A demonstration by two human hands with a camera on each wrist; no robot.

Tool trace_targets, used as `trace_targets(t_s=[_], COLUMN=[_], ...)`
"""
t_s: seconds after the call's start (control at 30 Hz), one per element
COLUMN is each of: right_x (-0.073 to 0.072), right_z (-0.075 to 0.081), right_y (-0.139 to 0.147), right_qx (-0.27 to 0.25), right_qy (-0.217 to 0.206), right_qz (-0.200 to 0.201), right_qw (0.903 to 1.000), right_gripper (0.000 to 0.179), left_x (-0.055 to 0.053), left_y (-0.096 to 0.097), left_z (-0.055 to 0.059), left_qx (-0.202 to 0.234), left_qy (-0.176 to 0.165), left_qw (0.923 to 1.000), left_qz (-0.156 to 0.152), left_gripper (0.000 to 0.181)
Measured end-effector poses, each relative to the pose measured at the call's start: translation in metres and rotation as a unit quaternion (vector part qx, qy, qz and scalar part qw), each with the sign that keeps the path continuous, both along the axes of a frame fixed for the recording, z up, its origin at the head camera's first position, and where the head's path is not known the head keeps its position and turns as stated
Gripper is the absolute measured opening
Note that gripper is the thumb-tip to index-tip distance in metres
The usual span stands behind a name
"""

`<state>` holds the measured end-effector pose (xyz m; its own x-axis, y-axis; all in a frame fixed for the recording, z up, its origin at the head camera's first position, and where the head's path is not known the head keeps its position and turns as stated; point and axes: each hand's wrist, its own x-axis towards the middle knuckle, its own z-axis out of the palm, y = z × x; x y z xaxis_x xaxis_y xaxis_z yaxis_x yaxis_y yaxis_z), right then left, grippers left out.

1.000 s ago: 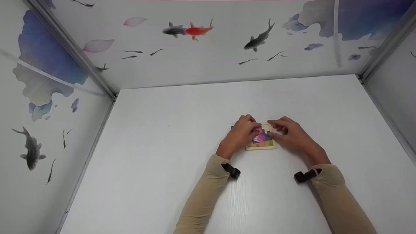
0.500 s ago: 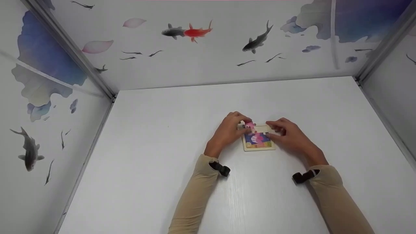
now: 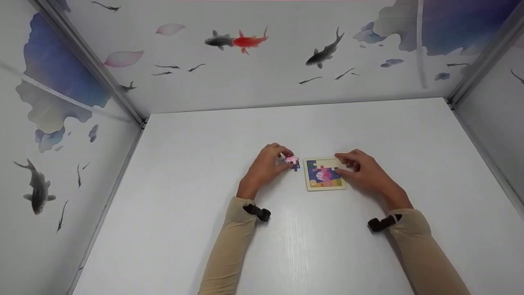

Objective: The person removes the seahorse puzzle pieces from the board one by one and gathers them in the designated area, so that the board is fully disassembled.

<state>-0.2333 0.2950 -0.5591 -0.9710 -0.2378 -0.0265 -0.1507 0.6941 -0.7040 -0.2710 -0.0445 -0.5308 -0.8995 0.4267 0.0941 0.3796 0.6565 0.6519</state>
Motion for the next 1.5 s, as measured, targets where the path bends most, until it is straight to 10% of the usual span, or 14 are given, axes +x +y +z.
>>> trace_targets(t_s=[0.6,1.0,1.2,1.5], right_x=[0.001,0.003,0.0,-0.002], right_z=[-0.004,-0.001,-0.001,-0.002], right_y=[0.001,0.003,0.001,0.001], right_qx=[0.001,-0.002,-0.001,0.006], right_qy=[-0.008,-0.005,0.013,0.009], right_qz=[-0.007,-0.01,0.004,0.006], right_qw=[0.9999,0.9999,0.9999,0.9999], right_gripper=[0.056,0.056,0.054,0.054], left_x=[0.005,0.008,0.013,0.018], left_y=[-0.029,0.034,0.059,0.068], left_z=[-0.008,-0.001,0.0,0.001], left_qx=[0.014,-0.034,-0.055,-0.05], left_qy=[-0.066,0.025,-0.001,-0.035], left_qw=[0.9977,0.9979,0.9943,0.9961], left_qz=[-0.001,-0.048,-0.091,-0.063], left_gripper=[0.033,0.045,0.033,0.026])
